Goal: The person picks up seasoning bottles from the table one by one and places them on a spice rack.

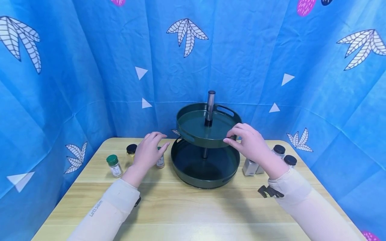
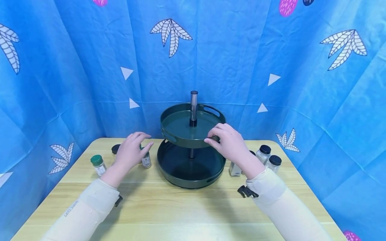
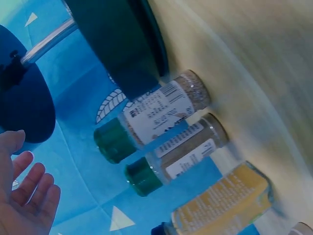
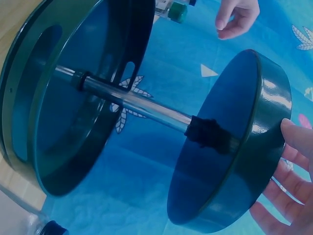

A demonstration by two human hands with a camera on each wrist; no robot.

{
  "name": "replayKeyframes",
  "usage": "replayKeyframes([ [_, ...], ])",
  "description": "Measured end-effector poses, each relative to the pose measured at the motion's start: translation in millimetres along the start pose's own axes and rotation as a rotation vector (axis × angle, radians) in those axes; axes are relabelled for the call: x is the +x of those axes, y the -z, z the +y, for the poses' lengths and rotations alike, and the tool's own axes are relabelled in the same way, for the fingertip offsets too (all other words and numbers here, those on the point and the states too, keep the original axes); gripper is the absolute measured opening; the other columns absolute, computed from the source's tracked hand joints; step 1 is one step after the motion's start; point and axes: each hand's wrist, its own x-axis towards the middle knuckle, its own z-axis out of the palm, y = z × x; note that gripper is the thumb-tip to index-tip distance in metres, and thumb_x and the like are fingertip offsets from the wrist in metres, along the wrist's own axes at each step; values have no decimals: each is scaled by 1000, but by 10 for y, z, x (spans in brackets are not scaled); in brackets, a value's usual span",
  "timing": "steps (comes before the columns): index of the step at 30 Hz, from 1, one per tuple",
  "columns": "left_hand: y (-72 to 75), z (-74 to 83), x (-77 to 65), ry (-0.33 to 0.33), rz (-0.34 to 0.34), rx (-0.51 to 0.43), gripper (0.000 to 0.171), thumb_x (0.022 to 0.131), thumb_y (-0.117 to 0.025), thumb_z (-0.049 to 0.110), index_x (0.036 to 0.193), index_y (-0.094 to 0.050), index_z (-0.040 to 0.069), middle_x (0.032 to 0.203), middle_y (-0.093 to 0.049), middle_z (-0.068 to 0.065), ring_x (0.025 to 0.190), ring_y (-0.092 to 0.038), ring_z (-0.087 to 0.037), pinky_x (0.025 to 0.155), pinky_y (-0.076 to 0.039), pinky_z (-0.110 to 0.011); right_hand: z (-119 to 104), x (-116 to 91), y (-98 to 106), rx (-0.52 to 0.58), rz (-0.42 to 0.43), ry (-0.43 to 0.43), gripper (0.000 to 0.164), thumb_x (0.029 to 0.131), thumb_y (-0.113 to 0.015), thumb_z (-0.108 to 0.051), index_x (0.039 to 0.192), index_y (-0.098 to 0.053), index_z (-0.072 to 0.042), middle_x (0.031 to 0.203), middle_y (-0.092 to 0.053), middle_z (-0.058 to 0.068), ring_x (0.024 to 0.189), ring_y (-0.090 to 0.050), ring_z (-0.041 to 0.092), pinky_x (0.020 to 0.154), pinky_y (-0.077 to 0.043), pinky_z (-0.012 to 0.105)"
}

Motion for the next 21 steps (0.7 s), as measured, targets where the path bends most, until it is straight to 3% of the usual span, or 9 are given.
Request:
replayKeyframes([
  [21, -151, -135, -59, 75, -114, 24, 33, 93, -73, 31, 118, -70, 10, 119, -66, -11, 112, -60, -33, 91, -52, -50, -1, -3, 5, 3, 3, -5, 15, 85, -81, -24, 95, -76, -14, 92, -66, 1, 88, -56, 21, 72, -52, 36],
])
